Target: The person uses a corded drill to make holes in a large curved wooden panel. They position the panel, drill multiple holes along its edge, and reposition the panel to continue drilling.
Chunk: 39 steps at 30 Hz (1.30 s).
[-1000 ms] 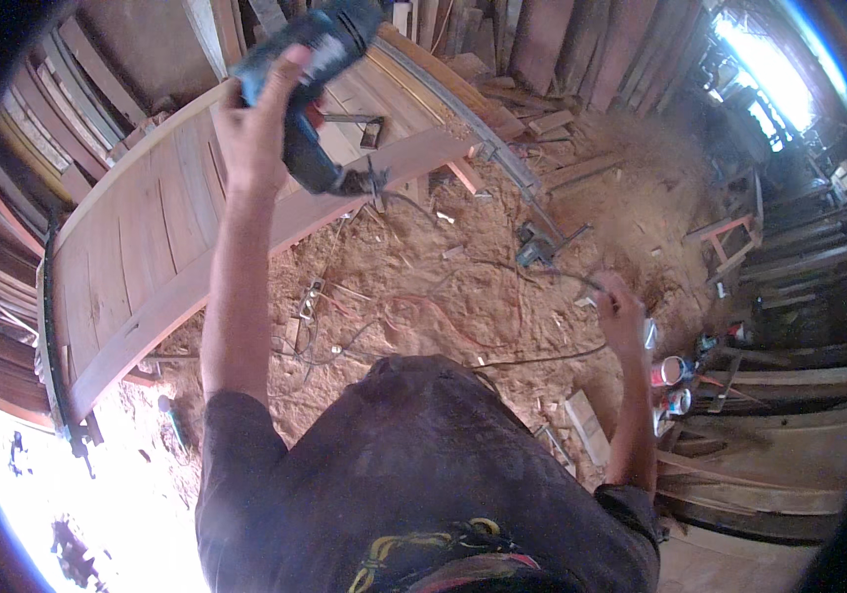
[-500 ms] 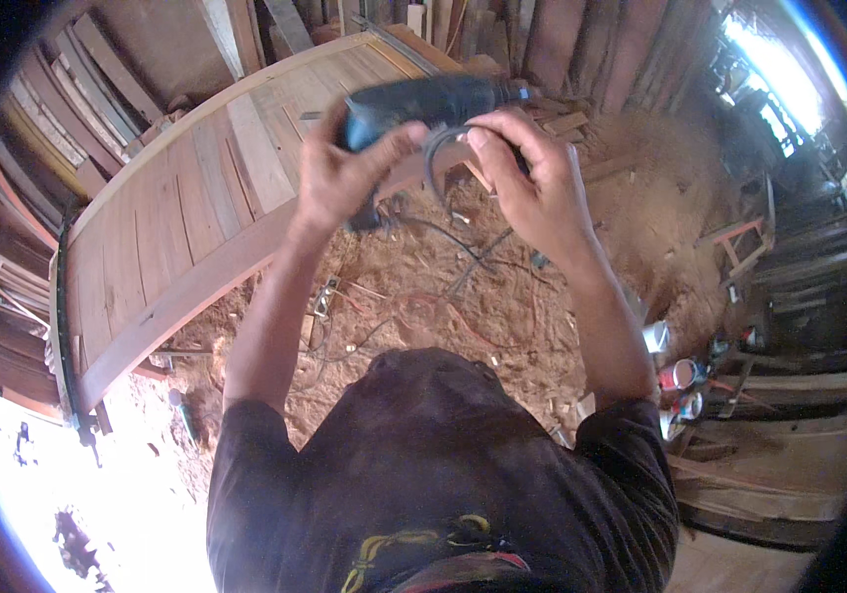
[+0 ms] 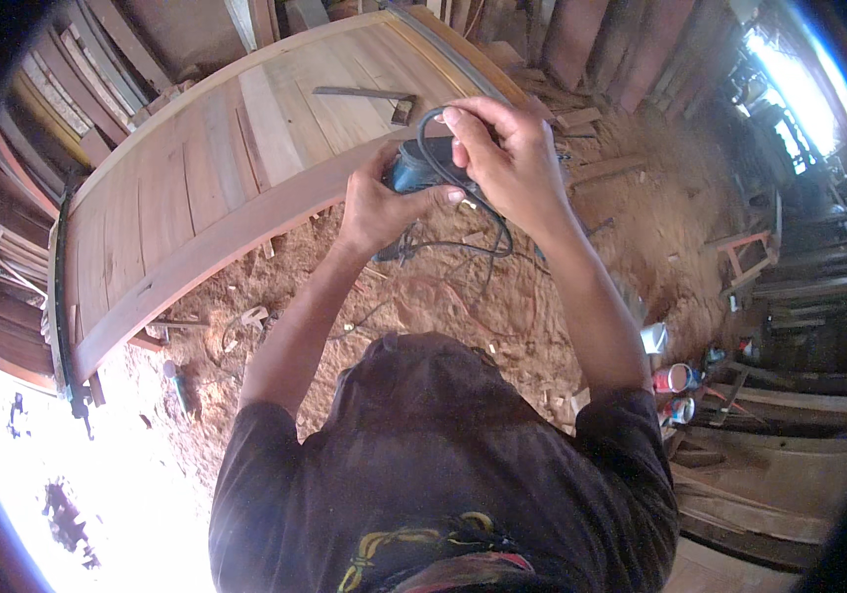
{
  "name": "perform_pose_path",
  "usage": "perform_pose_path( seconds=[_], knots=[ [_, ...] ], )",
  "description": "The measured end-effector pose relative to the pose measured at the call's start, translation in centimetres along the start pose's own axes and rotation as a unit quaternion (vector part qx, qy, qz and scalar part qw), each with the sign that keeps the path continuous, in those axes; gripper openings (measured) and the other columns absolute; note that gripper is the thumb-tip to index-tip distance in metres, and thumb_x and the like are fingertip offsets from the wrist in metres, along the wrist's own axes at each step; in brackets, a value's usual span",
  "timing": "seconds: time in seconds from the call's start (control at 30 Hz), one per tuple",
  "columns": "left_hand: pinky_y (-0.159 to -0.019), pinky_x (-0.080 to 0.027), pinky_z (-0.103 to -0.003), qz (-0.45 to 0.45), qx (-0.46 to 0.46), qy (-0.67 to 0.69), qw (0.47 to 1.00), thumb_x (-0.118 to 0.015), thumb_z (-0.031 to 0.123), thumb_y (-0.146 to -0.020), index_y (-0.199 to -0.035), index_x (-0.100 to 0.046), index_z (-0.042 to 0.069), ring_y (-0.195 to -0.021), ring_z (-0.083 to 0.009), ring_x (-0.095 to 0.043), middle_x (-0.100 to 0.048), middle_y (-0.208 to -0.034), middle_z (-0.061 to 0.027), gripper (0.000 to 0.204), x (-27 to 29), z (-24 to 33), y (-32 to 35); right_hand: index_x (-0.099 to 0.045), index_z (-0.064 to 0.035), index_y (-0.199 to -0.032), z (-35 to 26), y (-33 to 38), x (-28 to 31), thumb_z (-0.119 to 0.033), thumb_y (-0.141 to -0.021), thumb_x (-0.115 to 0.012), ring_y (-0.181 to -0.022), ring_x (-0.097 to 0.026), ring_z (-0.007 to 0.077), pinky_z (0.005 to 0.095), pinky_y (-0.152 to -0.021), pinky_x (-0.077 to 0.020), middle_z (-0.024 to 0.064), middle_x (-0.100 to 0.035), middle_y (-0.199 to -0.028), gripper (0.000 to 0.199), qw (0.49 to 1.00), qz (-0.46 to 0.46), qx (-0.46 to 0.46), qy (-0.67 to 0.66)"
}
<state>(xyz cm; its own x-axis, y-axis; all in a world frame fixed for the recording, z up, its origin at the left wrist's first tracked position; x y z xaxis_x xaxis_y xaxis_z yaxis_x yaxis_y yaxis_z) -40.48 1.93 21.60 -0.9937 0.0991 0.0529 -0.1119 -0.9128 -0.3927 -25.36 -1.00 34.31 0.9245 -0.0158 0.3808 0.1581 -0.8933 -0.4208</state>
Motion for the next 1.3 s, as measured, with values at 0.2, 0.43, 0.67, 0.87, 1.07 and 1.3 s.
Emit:
perform_pose_path(
  seconds=[0.2,0.43,0.67,0.87,1.07,1.3],
  knots=[
    [-0.089,-0.061,-0.035,0.018,0.010,-0.028,0.999,-0.105,0.032,-0.074,-0.128,-0.074,0.002,-0.098,-0.0167,-0.075,-0.080,-0.109,-0.0099,0.070,-1.4,-1.8,0.7,-0.077,0.0027,-0.105,1.3,0.2,-1.7,-0.021,-0.106,-0.069,-0.065,-0.073,0.0141,0.0328,-0.061,-0.0575,0.0093,-0.075,-0.072,0.025,1.000,-0.016,-0.004,-0.014],
    [-0.083,-0.060,-0.031,-0.016,0.116,0.021,0.993,-0.097,0.026,-0.084,-0.127,-0.074,0.000,-0.092,-0.0130,-0.074,-0.080,-0.104,-0.0073,0.055,-2.8,-4.1,2.6,-0.078,0.0002,-0.105,1.5,0.2,0.9,-0.027,-0.106,-0.071,-0.073,-0.078,0.0196,0.0376,-0.070,-0.0607,0.0099,-0.076,-0.077,0.028,0.996,-0.041,0.008,0.079],
    [-0.080,-0.061,-0.030,-0.012,0.119,-0.009,0.993,-0.096,0.028,-0.086,-0.123,-0.076,-0.004,-0.087,-0.0124,-0.074,-0.080,-0.103,-0.0094,0.053,0.3,-7.4,4.3,-0.082,-0.0042,-0.109,8.2,5.1,6.6,-0.031,-0.100,-0.081,-0.072,-0.067,0.0095,0.0302,-0.065,-0.0514,0.0016,-0.074,-0.078,0.029,0.909,-0.304,-0.147,0.243],
    [-0.081,-0.061,-0.029,-0.020,0.142,0.076,0.987,-0.096,0.024,-0.087,-0.123,-0.075,-0.006,-0.091,-0.0126,-0.075,-0.081,-0.104,-0.0095,0.052,-0.8,-6.9,3.8,-0.080,0.0004,-0.117,21.0,12.3,2.0,-0.032,-0.102,-0.082,-0.086,-0.075,0.0129,0.0364,-0.076,-0.0585,0.0061,-0.082,-0.092,0.035,0.950,-0.185,-0.171,0.183],
    [-0.085,-0.062,-0.030,0.010,0.166,0.119,0.979,-0.095,0.020,-0.088,-0.126,-0.074,-0.006,-0.095,-0.0144,-0.076,-0.081,-0.107,-0.0097,0.050,-1.4,-6.2,3.9,-0.079,0.0010,-0.120,21.1,14.2,-3.4,-0.029,-0.106,-0.077,-0.066,-0.073,0.0134,0.0325,-0.060,-0.0570,0.0075,-0.082,-0.089,0.033,0.965,-0.058,-0.255,0.027],
    [-0.084,-0.062,-0.031,-0.039,0.149,0.056,0.986,-0.098,0.018,-0.085,-0.125,-0.074,-0.005,-0.093,-0.0140,-0.076,-0.081,-0.107,-0.0100,0.052,-2.1,-7.1,4.2,-0.076,0.0028,-0.105,17.5,13.3,-6.6,-0.026,-0.106,-0.076,-0.060,-0.071,0.0131,0.0295,-0.049,-0.0554,0.0101,-0.080,-0.086,0.028,0.936,-0.060,-0.293,-0.189]
  ],
)
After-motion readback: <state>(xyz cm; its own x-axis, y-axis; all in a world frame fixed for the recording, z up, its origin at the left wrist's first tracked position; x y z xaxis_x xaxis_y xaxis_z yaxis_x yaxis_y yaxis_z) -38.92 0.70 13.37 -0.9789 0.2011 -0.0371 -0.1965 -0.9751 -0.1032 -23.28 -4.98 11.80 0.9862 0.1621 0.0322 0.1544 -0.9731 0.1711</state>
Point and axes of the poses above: each hand's wrist, its own y-axis away from the middle knuckle, its own x-axis out of the back of the hand, z = x × y, the point moved 8 cm from there along -y, towards the middle knuckle
